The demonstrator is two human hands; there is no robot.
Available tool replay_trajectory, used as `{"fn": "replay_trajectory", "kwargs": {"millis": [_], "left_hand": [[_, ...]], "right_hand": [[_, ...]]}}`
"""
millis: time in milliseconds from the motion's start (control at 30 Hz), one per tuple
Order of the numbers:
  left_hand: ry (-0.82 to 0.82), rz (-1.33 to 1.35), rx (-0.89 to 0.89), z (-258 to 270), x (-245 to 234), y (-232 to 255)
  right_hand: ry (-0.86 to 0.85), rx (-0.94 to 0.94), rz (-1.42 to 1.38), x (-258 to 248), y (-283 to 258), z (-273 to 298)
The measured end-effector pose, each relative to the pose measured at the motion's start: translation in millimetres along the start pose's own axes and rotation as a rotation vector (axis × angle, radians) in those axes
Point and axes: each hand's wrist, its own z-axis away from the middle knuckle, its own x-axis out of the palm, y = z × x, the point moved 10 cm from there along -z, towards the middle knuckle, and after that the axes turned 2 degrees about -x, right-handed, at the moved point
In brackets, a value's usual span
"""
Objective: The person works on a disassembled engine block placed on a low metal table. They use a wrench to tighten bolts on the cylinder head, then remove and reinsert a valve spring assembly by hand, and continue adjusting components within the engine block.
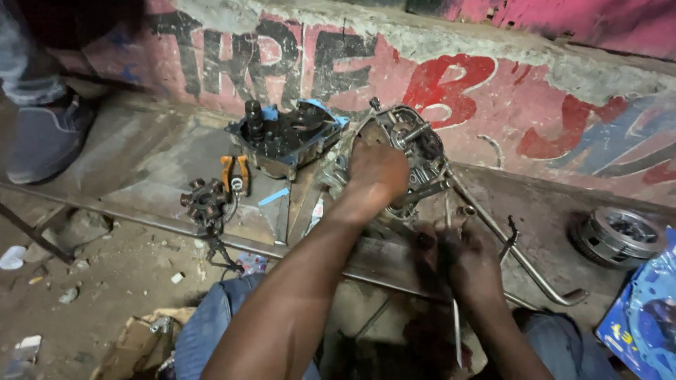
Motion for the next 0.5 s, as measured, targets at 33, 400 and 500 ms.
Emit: {"fn": "replay_trajectory", "kwargs": {"millis": [33, 400, 500], "left_hand": [[-0.005, 0.008, -0.002, 5, 3, -1], [0.014, 0.024, -0.005, -21, 21, -8], [0.015, 0.046, -0.007, -13, 14, -6]], "right_hand": [[-0.005, 0.002, 0.008, 9, 4, -4], [-0.164, -0.024, -0.347, 45, 11, -34], [-0.19, -0.057, -0.35, 40, 11, -38]]}}
